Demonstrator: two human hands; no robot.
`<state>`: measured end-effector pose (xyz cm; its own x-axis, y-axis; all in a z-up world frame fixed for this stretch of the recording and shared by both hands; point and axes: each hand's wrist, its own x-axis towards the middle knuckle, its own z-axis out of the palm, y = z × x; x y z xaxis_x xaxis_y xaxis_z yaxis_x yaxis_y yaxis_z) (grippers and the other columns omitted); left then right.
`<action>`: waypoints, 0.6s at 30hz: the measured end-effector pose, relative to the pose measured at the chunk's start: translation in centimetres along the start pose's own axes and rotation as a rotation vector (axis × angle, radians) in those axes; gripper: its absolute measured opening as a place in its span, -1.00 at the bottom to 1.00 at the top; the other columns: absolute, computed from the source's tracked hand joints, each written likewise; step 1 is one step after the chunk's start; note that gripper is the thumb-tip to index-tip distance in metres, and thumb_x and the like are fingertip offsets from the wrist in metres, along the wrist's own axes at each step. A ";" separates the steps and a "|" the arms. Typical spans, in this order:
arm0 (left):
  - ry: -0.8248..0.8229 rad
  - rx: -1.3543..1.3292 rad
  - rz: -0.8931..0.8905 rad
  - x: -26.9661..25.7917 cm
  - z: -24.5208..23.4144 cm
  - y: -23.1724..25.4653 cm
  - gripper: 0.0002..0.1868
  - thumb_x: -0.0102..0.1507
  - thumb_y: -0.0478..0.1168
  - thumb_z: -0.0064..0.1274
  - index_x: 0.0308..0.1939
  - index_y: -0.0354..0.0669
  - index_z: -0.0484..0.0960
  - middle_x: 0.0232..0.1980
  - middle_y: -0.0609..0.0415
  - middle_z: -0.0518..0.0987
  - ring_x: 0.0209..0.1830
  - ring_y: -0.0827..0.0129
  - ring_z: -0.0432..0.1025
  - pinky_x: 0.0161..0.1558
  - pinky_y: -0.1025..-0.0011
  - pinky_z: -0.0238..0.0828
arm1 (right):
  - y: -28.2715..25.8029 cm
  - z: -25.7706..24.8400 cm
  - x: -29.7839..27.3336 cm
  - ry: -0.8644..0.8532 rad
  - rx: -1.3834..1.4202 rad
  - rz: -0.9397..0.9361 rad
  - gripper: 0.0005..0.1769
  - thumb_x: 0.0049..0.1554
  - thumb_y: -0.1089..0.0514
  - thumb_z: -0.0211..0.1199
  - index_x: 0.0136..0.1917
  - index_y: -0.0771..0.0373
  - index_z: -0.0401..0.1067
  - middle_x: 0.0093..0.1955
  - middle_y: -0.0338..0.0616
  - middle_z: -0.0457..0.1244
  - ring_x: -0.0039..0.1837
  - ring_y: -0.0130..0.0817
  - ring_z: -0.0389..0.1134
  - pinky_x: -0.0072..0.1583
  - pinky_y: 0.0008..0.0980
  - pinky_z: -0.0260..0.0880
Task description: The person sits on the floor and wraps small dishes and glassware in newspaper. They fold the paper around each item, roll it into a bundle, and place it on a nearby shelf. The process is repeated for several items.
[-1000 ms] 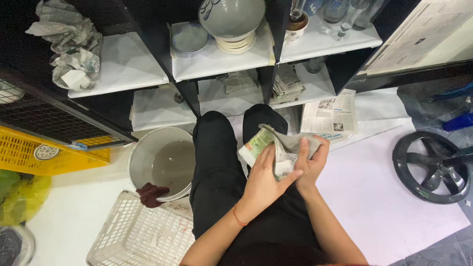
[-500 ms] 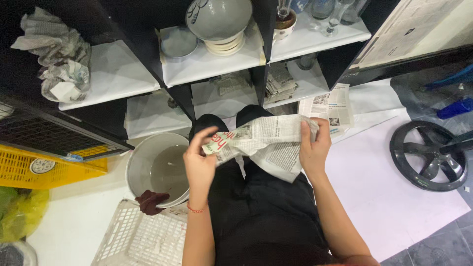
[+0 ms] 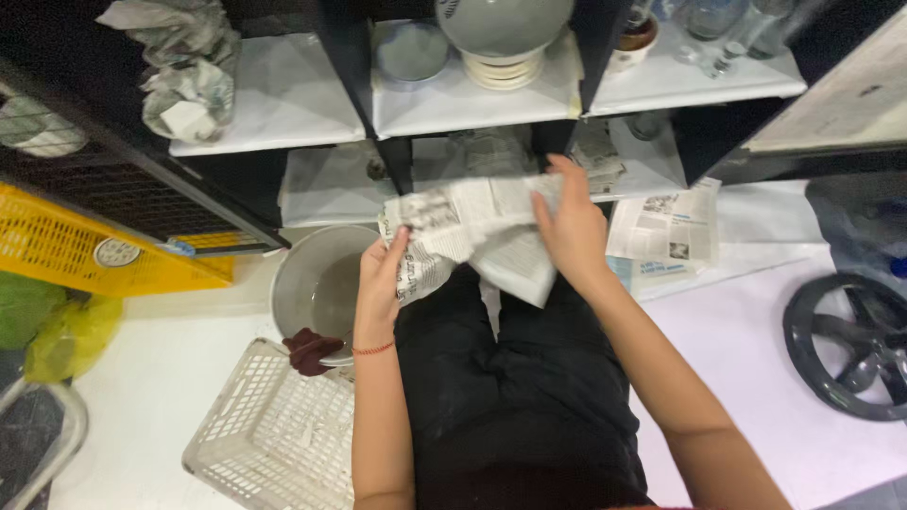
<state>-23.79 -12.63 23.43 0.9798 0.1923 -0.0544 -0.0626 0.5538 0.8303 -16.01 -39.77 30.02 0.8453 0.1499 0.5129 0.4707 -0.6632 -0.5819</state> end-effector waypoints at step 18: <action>0.194 -0.520 -0.132 0.8 -7.1 2.5 -0.75 0.37 -0.20 0.07 0.00 -0.33 0.63 -0.11 -0.02 0.68 -0.22 0.28 0.62 -0.15 0.31 0.59 | -2.9 15.4 14.4 -0.070 -0.351 -0.479 -0.57 0.13 0.17 0.20 0.24 0.38 0.47 0.53 -0.04 0.16 -0.27 -0.02 0.45 -0.22 -0.11 0.46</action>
<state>-24.50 -5.28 21.53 0.9361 0.2120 -0.2806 -0.0749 0.8998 0.4299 -1.30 -24.39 29.41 0.5799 0.5322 0.6168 0.7019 -0.7108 -0.0465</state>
